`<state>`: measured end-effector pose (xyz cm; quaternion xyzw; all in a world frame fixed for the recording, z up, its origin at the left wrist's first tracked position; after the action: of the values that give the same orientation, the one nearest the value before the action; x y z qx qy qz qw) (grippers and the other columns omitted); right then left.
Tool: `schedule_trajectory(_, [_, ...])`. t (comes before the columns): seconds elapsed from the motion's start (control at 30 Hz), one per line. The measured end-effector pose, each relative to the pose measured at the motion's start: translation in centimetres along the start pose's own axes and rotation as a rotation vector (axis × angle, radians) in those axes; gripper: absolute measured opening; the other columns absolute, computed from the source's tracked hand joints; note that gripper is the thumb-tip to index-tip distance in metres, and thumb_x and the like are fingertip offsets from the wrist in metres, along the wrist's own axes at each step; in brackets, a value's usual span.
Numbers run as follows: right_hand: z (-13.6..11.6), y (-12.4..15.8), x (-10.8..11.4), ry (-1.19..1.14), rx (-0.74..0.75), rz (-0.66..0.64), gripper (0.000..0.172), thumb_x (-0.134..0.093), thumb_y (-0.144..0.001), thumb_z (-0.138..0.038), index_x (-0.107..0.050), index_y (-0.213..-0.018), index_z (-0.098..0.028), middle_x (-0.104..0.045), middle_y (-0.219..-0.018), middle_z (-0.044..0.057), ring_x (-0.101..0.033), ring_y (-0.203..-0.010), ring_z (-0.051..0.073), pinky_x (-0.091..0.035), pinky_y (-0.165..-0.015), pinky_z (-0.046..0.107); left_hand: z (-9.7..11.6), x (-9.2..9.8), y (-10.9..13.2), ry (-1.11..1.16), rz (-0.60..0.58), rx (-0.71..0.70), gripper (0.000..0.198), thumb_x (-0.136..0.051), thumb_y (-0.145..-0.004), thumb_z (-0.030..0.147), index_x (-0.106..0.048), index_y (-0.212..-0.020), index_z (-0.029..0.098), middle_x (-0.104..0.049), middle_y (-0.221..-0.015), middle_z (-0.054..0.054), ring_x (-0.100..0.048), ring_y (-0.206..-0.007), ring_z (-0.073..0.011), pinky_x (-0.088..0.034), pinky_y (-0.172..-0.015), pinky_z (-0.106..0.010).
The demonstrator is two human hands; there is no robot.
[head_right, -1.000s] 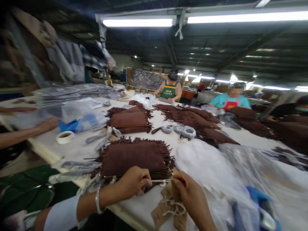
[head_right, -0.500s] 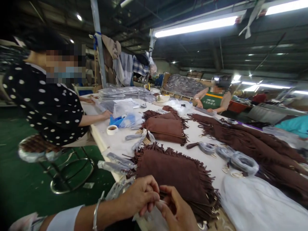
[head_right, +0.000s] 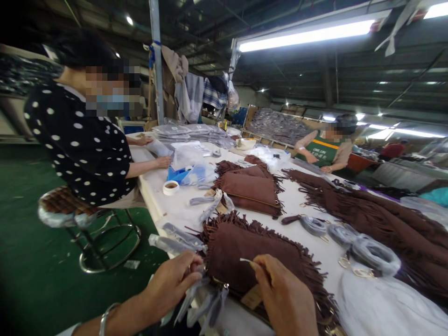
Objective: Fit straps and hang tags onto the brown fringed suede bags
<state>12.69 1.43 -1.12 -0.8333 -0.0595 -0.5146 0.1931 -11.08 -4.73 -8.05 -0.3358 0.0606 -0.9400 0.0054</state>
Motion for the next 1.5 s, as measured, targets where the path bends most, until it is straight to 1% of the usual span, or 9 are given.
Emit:
schedule_trajectory(0.07, [-1.1, -0.6, -0.1, 0.019, 0.074, -0.007, 0.017, -0.050, -0.092, -0.039, -0.063, -0.086, -0.030, -0.069, -0.082, 0.000, -0.064, -0.071, 0.019, -0.041, -0.065, 0.028, 0.0, -0.3, -0.4, -0.154, 0.003, -0.046, 0.018, -0.055, -0.088, 0.021, -0.060, -0.104, 0.022, -0.062, -0.102, -0.003, -0.059, -0.091, -0.0187, -0.045, -0.080, -0.029])
schedule_trajectory(0.17, [-3.8, -0.9, -2.0, -0.094, 0.195, -0.124, 0.017, -0.047, -0.094, -0.031, -0.060, -0.085, -0.026, -0.065, -0.087, 0.000, -0.062, -0.075, 0.017, -0.041, -0.068, 0.026, 0.3, -0.9, -0.9, -0.284, -0.011, -0.106, 0.012, -0.053, -0.091, 0.021, -0.061, -0.100, 0.021, -0.060, -0.103, -0.004, -0.056, -0.097, -0.0211, -0.045, -0.085, -0.032])
schedule_trajectory(0.23, [-5.3, -0.9, -3.6, -0.173, 0.233, -0.197, 0.017, -0.045, -0.095, -0.026, -0.057, -0.084, -0.025, -0.062, -0.085, 0.000, -0.060, -0.075, 0.016, -0.041, -0.068, 0.025, 0.6, -1.0, -1.0, -0.350, -0.004, -0.140, 0.010, -0.051, -0.094, 0.022, -0.061, -0.095, 0.020, -0.060, -0.101, -0.004, -0.055, -0.098, -0.0225, -0.045, -0.086, -0.034])
schedule_trajectory(0.33, [-6.2, -1.0, -5.2, -0.221, 0.248, -0.256, 0.017, -0.042, -0.096, -0.023, -0.052, -0.083, -0.024, -0.059, -0.083, 0.000, -0.058, -0.073, 0.015, -0.040, -0.067, 0.025, 0.6, -1.0, -0.9, -0.447, -0.015, -0.148, 0.013, -0.045, -0.096, 0.019, -0.058, -0.093, 0.018, -0.060, -0.097, -0.006, -0.055, -0.093, -0.0224, -0.046, -0.083, -0.035])
schedule_trajectory(0.5, [-6.2, -1.3, -5.6, -0.154, 0.271, -0.299, 0.020, -0.039, -0.098, -0.021, -0.048, -0.081, -0.023, -0.057, -0.082, -0.001, -0.057, -0.069, 0.015, -0.038, -0.065, 0.025, -0.1, -1.6, -0.9, -0.576, -0.127, -0.125, 0.017, -0.040, -0.093, 0.009, -0.055, -0.098, 0.015, -0.060, -0.093, -0.008, -0.058, -0.084, -0.0214, -0.049, -0.077, -0.033])
schedule_trajectory(0.77, [-6.6, -1.6, -6.2, -0.009, 0.340, -0.313, 0.019, -0.043, -0.095, -0.010, -0.049, -0.082, -0.022, -0.055, -0.083, 0.000, -0.056, -0.064, 0.014, -0.035, -0.058, 0.025, 0.6, -1.1, -0.8, -0.621, -0.145, -0.210, 0.024, -0.040, -0.087, 0.002, -0.054, -0.100, 0.015, -0.058, -0.099, -0.009, -0.055, -0.089, -0.0227, -0.047, -0.083, -0.038])
schedule_trajectory(0.97, [-6.7, -1.6, -6.7, 0.106, 0.392, -0.284, 0.023, -0.045, -0.088, 0.000, -0.051, -0.086, -0.022, -0.058, -0.085, 0.000, -0.056, -0.062, 0.014, -0.030, -0.054, 0.027, 0.8, -1.0, -0.8, -0.580, -0.097, -0.245, 0.023, -0.042, -0.089, 0.004, -0.055, -0.103, 0.016, -0.057, -0.103, -0.009, -0.053, -0.096, -0.0236, -0.046, -0.089, -0.039])
schedule_trajectory(1.17, [-7.3, -1.6, -7.4, 0.171, 0.442, -0.261, 0.021, -0.049, -0.087, -0.002, -0.054, -0.085, -0.022, -0.059, -0.084, 0.000, -0.057, -0.063, 0.015, -0.029, -0.055, 0.027, 1.0, -0.7, -0.6, -0.589, -0.066, -0.284, 0.029, -0.044, -0.088, 0.004, -0.054, -0.113, 0.015, -0.055, -0.117, -0.011, -0.053, -0.104, -0.0240, -0.045, -0.096, -0.039])
schedule_trajectory(1.5, [-6.4, -1.7, -6.6, 0.003, 0.362, -0.356, 0.022, -0.042, -0.091, -0.005, -0.055, -0.083, -0.021, -0.056, -0.084, -0.001, -0.056, -0.064, 0.012, -0.035, -0.058, 0.023, 0.9, -0.9, -0.6, -0.582, -0.002, -0.347, 0.019, -0.047, -0.089, 0.004, -0.055, -0.100, 0.017, -0.056, -0.112, -0.008, -0.054, -0.098, -0.0227, -0.048, -0.090, -0.036])
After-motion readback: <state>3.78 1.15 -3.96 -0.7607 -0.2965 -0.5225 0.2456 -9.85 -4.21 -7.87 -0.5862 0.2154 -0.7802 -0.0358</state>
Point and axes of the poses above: each hand's wrist, its own y-axis away from the middle knuckle, its own x-axis out of the back of the hand, z = x × y, the point moved 5 cm from there along -y, towards the middle knuckle
